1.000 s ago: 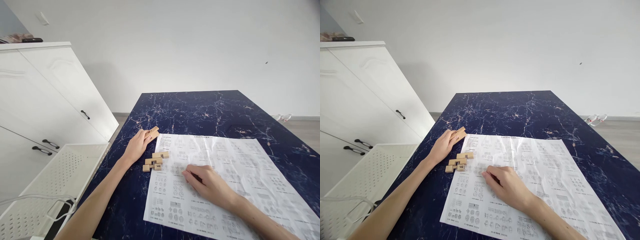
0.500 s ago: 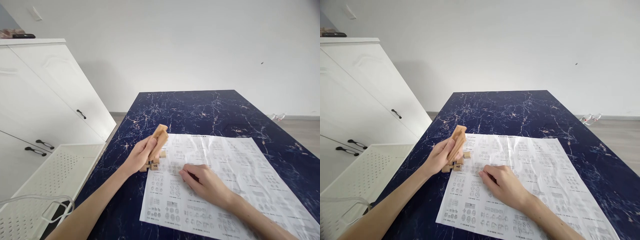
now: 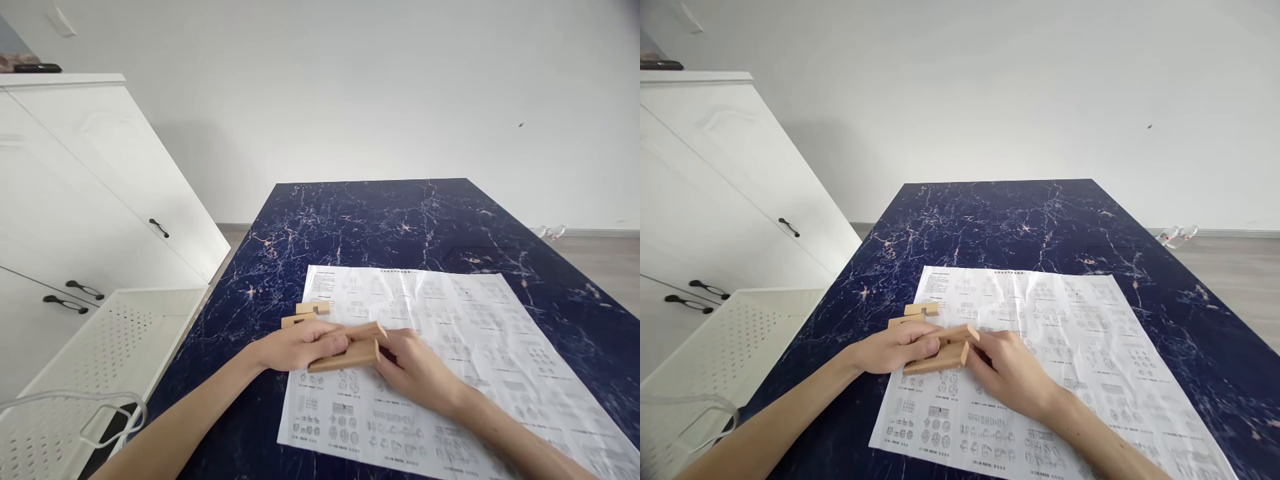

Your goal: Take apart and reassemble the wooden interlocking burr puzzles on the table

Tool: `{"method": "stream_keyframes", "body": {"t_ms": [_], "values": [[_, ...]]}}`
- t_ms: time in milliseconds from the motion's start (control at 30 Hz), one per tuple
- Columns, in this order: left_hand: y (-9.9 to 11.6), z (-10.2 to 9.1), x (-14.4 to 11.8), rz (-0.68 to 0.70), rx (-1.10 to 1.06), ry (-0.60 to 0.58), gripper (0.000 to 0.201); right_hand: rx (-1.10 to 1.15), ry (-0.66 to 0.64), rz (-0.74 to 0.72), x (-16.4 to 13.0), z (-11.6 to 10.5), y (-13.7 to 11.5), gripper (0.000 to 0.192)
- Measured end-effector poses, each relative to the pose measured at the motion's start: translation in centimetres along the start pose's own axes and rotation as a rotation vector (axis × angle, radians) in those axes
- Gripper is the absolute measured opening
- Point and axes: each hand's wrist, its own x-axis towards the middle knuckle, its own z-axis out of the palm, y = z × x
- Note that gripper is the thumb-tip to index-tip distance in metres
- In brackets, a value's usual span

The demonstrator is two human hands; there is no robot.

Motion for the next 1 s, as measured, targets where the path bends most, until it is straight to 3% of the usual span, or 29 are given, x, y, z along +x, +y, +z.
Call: {"method": "stream_keyframes", "body": {"t_ms": [233, 400, 633, 1000], "values": [[-0.4, -0.2, 0.1, -0.064, 0.110, 0.289, 0.059, 0.087, -0.048, 0.105, 0.1, -0.2, -0.5, 0.045], [-0.5, 0.6, 0.6, -0.025, 0.178, 0.456, 0.051, 0.297, -0.073, 0.195, 0.1, -1.0, -0.7, 0.038], [0.3, 2.4, 1.0, 0.063, 0.321, 0.410, 0.036, 0.412, -0.064, 0.221, 0.2, -1.5, -0.8, 0.045], [-0.5, 3.2, 1.5, 0.041, 0.296, 0.473, 0.040, 0.486, -0.025, 0.229, 0.3, -1.3, -0.6, 0.037]]}}
